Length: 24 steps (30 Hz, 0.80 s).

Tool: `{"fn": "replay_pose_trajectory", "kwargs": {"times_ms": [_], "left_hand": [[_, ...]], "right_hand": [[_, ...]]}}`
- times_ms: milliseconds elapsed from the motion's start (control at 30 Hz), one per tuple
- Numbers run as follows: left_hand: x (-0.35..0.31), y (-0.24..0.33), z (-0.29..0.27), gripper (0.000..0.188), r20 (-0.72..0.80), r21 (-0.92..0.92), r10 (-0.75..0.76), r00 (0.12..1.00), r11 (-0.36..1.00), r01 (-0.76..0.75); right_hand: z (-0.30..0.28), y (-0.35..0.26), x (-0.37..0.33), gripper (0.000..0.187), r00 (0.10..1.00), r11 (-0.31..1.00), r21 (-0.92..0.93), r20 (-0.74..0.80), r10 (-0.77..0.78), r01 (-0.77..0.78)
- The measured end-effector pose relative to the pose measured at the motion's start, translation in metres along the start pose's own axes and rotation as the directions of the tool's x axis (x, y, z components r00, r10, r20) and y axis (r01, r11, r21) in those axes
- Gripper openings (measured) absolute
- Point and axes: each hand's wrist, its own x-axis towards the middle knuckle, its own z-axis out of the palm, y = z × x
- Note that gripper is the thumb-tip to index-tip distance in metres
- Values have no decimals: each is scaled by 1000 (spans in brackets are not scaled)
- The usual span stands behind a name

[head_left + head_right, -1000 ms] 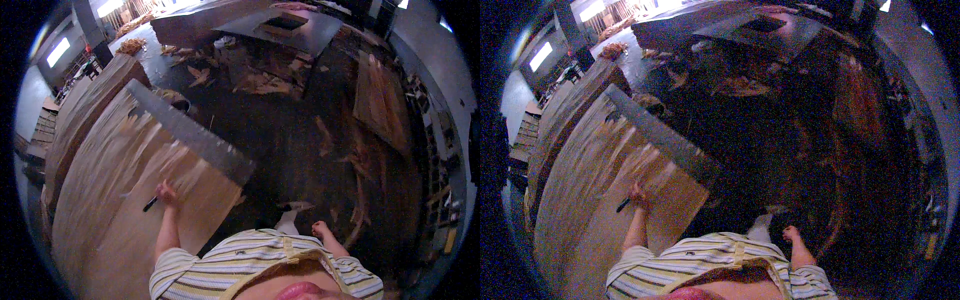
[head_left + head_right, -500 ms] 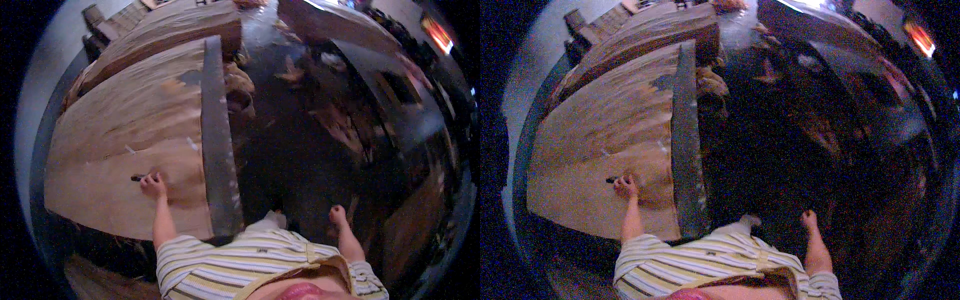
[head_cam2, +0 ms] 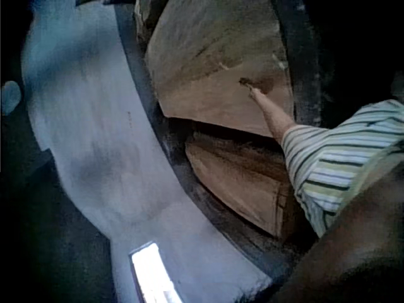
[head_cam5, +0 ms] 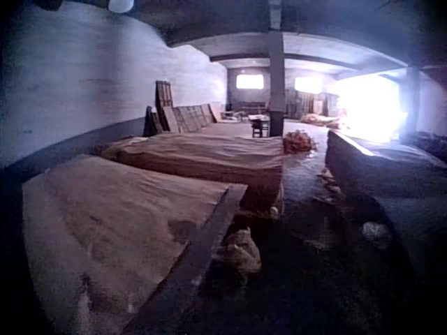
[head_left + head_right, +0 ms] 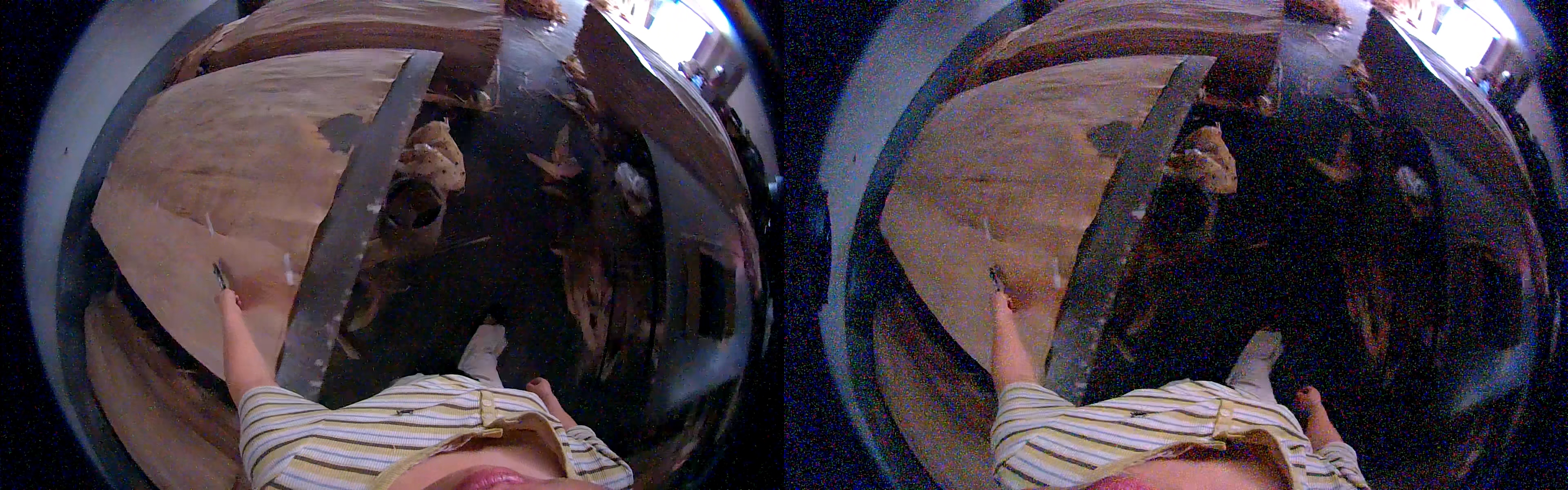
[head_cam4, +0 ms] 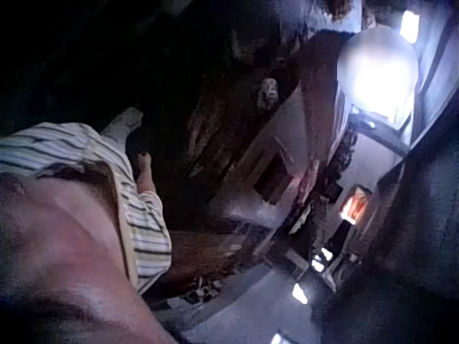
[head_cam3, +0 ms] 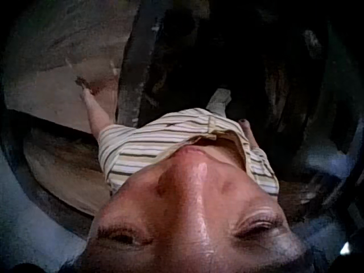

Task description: The person applies pieces of tape to join and repair thin sheets of wood veneer, using a utility knife to trim the tape and wood.

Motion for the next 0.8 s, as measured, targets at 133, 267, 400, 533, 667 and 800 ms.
{"fn": "replay_pose_trajectory", "kwargs": {"times_ms": [133, 267, 400, 533, 667, 800], "left_hand": [[-63, -2, 43, 21, -363, -215, 267, 893, 908, -359], [-183, 50, 131, 22, -299, -432, 294, 908, 806, -404], [-302, 112, 250, 20, 255, -495, 356, 899, 846, -195], [-372, 173, 382, 14, 645, -326, 256, 720, 944, -45], [-403, 258, 545, 25, 563, -634, 737, 374, 676, -376], [-424, 324, 649, 32, 867, -322, 479, 137, 748, -580]], "right_hand": [[-65, -58, 120, 19, 982, 963, -194, 19, -189, 189], [-118, -237, 208, 17, 867, 605, -702, 35, -496, 375], [-105, -480, 242, 26, 747, 605, -451, 271, -607, 656], [-47, -644, 230, 30, 351, 655, 230, 693, -630, 720], [-37, -763, 251, 34, 435, 850, 339, 746, -504, 403], [-119, -809, 339, 42, 563, 778, 626, 627, -539, 47]]}}
